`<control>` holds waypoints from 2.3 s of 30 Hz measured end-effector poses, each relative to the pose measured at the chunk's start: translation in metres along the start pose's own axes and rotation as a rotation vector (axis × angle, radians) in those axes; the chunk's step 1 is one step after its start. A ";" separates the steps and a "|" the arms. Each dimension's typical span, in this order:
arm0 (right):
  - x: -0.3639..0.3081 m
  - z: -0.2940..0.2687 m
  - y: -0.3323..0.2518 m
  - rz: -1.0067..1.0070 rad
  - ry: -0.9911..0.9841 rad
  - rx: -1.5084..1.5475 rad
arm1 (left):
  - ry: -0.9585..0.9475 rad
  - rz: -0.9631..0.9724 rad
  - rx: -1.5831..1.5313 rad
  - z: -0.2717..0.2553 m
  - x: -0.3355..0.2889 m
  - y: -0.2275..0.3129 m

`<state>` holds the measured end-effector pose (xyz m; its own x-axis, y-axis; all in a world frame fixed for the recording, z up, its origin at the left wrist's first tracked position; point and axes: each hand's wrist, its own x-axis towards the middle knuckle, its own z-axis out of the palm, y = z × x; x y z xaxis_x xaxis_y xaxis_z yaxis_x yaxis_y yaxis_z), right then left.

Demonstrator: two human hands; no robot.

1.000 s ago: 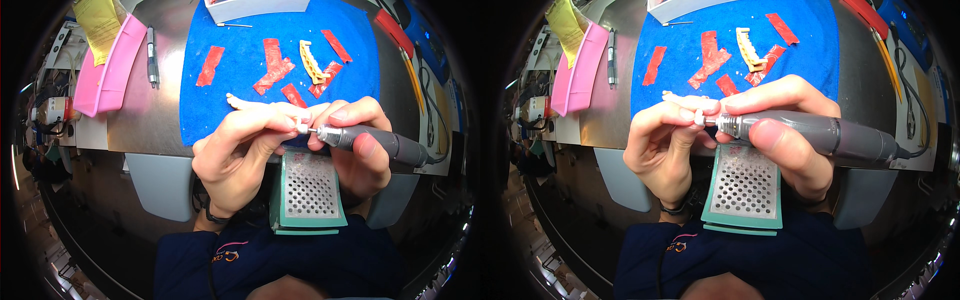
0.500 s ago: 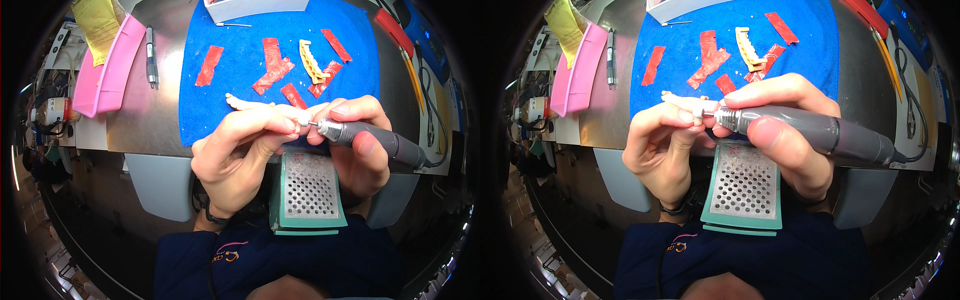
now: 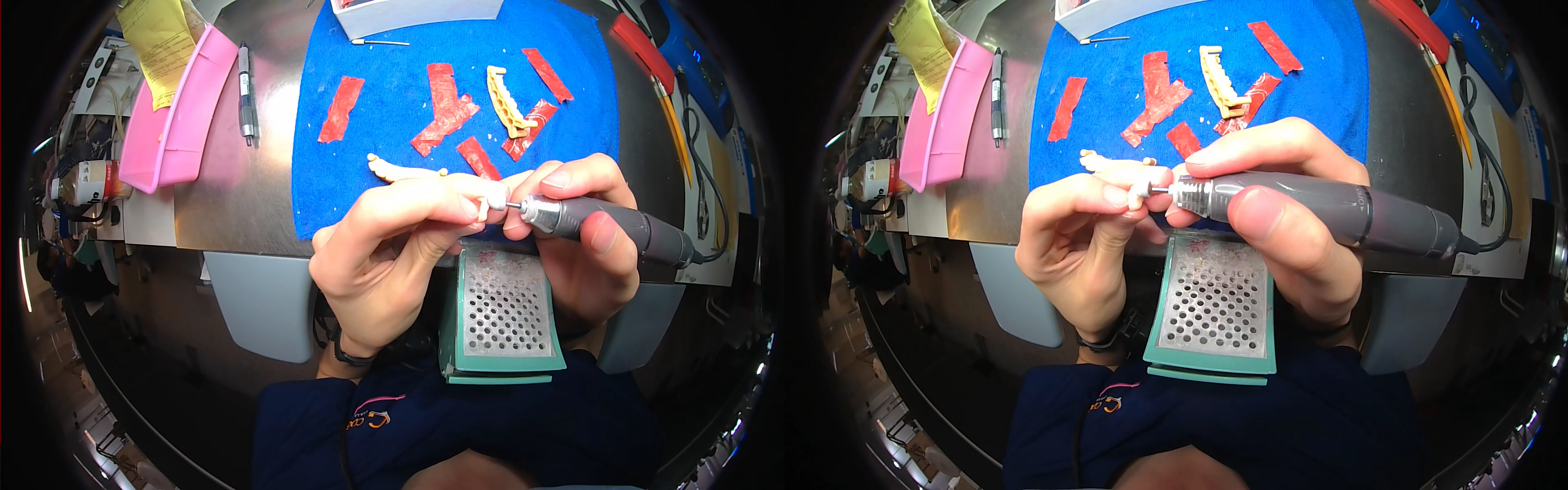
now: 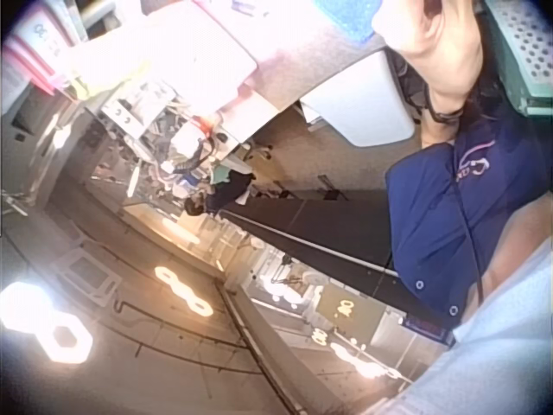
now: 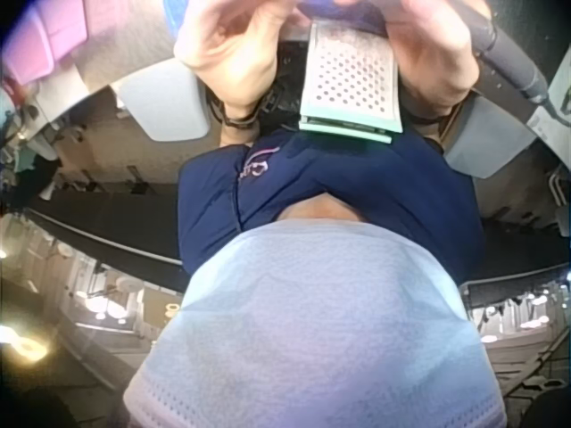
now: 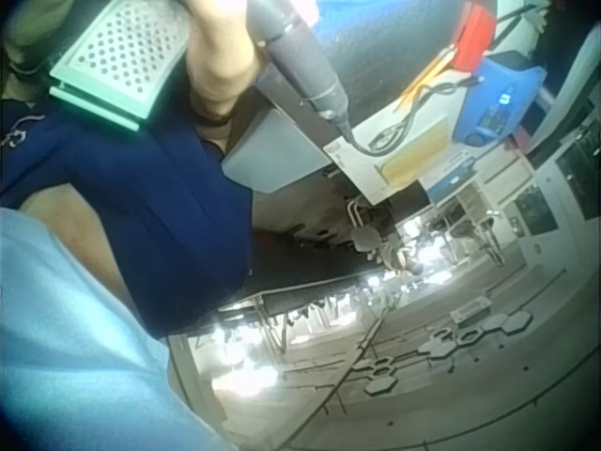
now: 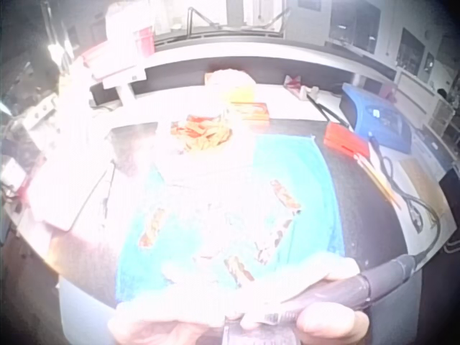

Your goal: Grinding and fitting a dental prosthetic on a model using a hand-held rotary tool.

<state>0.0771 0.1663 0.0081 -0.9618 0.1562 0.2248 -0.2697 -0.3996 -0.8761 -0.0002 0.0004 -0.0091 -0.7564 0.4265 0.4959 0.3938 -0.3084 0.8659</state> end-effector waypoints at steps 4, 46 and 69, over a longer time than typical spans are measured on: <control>-0.001 0.000 0.000 0.009 -0.003 0.003 | -0.010 0.027 0.009 -0.002 -0.001 -0.003; -0.002 0.002 0.000 0.025 0.014 -0.053 | 0.055 -0.074 -0.065 0.000 0.002 0.002; 0.000 0.002 0.003 -0.010 -0.002 0.012 | -0.009 -0.029 0.007 -0.003 0.003 0.001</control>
<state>0.0763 0.1633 0.0063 -0.9592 0.1586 0.2339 -0.2794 -0.4085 -0.8690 -0.0039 -0.0010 -0.0066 -0.7628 0.4426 0.4714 0.3759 -0.2896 0.8802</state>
